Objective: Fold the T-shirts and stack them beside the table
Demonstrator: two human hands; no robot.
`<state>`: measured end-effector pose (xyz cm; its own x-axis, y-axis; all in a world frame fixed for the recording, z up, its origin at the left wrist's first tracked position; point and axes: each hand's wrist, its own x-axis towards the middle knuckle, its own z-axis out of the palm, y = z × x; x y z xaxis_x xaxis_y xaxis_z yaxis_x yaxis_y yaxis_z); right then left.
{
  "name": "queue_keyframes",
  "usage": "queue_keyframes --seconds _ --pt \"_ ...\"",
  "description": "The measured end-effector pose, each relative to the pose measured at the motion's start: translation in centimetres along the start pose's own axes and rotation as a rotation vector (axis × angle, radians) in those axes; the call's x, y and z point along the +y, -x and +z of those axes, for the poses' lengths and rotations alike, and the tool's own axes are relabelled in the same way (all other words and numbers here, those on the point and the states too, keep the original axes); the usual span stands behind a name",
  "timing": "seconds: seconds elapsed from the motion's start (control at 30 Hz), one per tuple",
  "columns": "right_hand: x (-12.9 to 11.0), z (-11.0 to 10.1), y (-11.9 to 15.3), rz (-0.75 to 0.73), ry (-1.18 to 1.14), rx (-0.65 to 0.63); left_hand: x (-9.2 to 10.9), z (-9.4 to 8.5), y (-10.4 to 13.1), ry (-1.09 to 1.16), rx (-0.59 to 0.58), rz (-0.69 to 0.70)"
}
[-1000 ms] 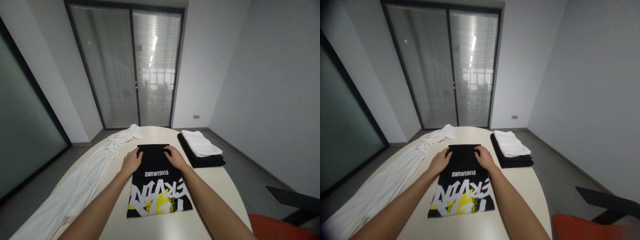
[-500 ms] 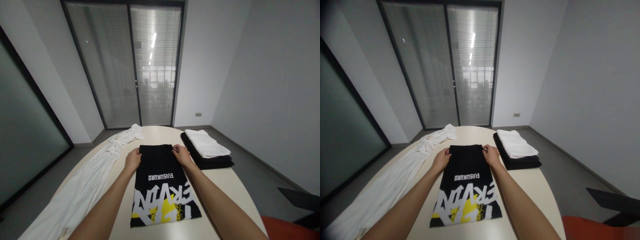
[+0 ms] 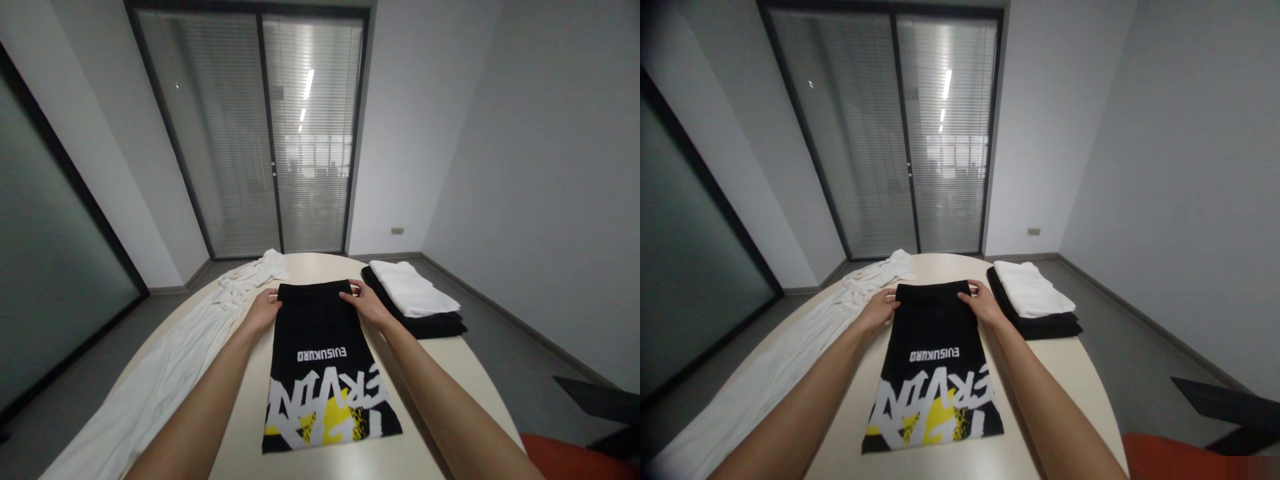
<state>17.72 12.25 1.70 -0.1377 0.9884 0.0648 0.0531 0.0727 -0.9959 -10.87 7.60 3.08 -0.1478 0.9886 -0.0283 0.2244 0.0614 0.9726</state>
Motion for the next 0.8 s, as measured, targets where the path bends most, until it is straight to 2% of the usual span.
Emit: queue_keyframes --seconds 0.1,0.23,0.43,0.5,0.63,0.7,0.8 --pt "-1.3 -0.2 0.2 -0.037 0.054 -0.051 1.1 -0.1 0.5 0.023 -0.038 -0.032" --pt "-3.3 -1.0 0.9 -0.088 0.296 -0.083 2.2 0.0 1.2 0.019 -0.115 -0.043" --pt "-5.5 -2.3 2.1 -0.051 0.46 -0.31 3.5 -0.8 2.2 -0.101 -0.148 0.003" --pt "-5.9 -2.6 2.3 -0.086 0.542 -0.286 3.9 -1.1 2.4 -0.144 -0.124 0.04" --pt "-6.1 -2.6 2.4 -0.109 0.633 -0.137 4.6 -1.2 2.6 -0.179 -0.09 0.065" --pt "-6.2 -2.3 2.5 -0.008 0.533 -0.105 4.8 -0.9 2.8 -0.165 -0.098 0.033" --pt "-6.6 -1.4 2.8 0.162 0.283 -0.125 4.9 -0.4 3.1 -0.111 -0.104 -0.009"
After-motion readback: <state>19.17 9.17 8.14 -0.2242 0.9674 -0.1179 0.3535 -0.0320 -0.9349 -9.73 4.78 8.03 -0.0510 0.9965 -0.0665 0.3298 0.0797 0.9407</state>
